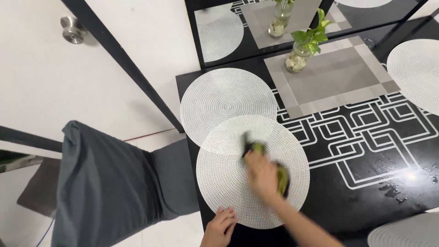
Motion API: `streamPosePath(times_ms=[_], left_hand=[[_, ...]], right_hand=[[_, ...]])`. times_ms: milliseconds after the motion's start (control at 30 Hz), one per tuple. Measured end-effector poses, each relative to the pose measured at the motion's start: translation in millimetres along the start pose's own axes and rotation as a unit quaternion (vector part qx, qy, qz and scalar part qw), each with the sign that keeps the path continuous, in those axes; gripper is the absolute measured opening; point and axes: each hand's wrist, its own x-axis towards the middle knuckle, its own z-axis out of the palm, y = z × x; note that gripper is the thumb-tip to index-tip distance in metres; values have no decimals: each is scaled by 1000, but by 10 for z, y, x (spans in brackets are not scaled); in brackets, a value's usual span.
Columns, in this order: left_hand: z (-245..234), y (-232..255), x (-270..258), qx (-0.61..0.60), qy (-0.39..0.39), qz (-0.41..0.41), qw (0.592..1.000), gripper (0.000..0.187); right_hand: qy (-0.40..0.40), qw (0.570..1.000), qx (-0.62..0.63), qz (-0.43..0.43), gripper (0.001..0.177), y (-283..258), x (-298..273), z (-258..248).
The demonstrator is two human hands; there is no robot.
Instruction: Cleaning a dining table and wiping down placemats using a cleaning cloth.
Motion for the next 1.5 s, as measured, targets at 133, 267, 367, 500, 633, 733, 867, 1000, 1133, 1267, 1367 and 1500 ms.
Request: streamPosePath(times_ms=[133, 267, 367, 500, 633, 733, 867, 1000, 1133, 1267, 1367, 1500], left_hand=[[-122, 200, 9, 31, -9, 27, 999, 19], [-131, 265, 12, 75, 8, 95, 993, 16], [-199, 329, 107, 115, 31, 145, 982, 18], [-287, 271, 461, 176, 14, 108, 978, 16], [-483, 469, 929, 223, 19, 18, 974, 7], [-492, 377, 1211, 209, -19, 9, 978, 11], [-365, 401, 1219, 181, -117, 74, 974, 14], [-365, 357, 1038, 216, -149, 5, 965, 24], [-358, 79, 939, 177, -144, 91, 969, 20], [-316, -147, 945, 65, -37, 170, 983, 19], [-730, 433, 1137, 67, -49, -75, 994, 21], [-1256, 1013, 1583, 87, 8, -41, 995, 22]], right_hand=[[94, 936, 120, -317, 45, -84, -944, 56], [-41, 991, 94, -83, 41, 522, -820, -10], [167, 984, -36, 50, 48, 1202, -487, 198], [272, 942, -77, 179, 48, 1863, -44, 317], [359, 902, 79, 226, 36, 2346, 435, 817], [365, 908, 185, 93, 32, 1698, 569, 454], [-22, 978, 23, -204, 46, 59, 343, -275], [58, 883, 82, -459, 30, -184, 223, 215], [-5, 921, -72, -383, 36, -19, 594, 163], [-38, 996, -80, 1, 46, 610, 888, 85], [17, 990, -51, 132, 55, 1503, 1020, 418], [29, 975, 9, 219, 54, 2122, 867, 260]])
